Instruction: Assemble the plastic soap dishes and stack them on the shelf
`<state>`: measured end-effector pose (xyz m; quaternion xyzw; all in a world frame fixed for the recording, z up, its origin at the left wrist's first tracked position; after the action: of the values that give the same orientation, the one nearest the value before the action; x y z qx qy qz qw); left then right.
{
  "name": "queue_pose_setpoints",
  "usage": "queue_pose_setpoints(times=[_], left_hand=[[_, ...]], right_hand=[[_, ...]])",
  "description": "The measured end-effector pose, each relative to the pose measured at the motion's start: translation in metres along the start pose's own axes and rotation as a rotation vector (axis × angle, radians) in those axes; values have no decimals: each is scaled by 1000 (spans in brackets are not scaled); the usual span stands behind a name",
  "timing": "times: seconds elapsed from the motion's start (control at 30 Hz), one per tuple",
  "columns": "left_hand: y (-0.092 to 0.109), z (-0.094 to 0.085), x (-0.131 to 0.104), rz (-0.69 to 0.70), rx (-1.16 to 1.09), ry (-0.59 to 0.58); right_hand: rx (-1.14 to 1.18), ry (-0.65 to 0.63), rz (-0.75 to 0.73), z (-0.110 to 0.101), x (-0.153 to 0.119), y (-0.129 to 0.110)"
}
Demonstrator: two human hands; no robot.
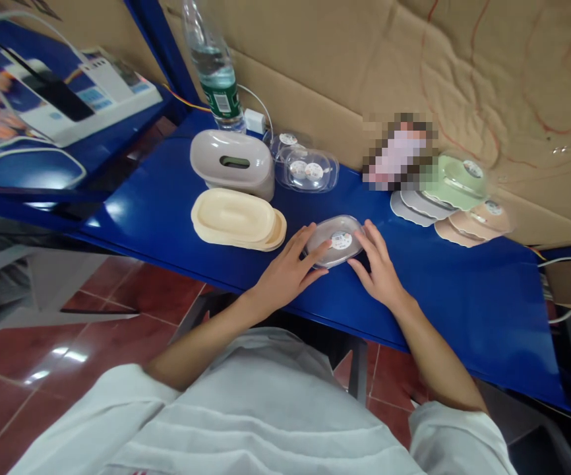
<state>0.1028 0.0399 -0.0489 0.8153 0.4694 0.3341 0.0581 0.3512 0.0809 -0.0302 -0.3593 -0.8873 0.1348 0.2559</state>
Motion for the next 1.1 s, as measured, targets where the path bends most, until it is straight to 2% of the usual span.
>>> queue_pose_setpoints(times=[0.17, 0.37, 0.63, 0.77, 0.87, 0.97, 1.1], left_hand=[[1, -5, 1, -2, -19, 25], [0, -4, 1, -7, -66, -8], [-11, -2, -2, -213, -212, 11], [-13, -2, -1, -189, -202, -22], [-12, 0, -1, -130, -172, -66], [-10, 0, -2, -93, -122, -77], [-8, 1, -4, -94, -84, -95]], right_hand=[[35, -24, 39, 1, 0, 4], [33, 39, 75, 1, -4, 6], [-32, 63, -9, 5, -3, 0], [42, 41, 45, 3, -7, 6], [74, 70, 7, 0, -12, 13], [33, 110, -54, -2, -15, 18], [-71, 120, -59, -3, -16, 17]])
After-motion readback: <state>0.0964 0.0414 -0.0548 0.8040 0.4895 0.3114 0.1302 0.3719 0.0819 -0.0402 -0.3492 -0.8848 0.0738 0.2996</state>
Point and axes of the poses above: each hand's wrist, its own x-axis towards the middle knuckle, its own z-axis out of the palm, y = z × x, the point moved 2 cm from there along x, towards the middle knuckle, and after that the axes turned 3 degrees about -z, right-handed, at the moved point
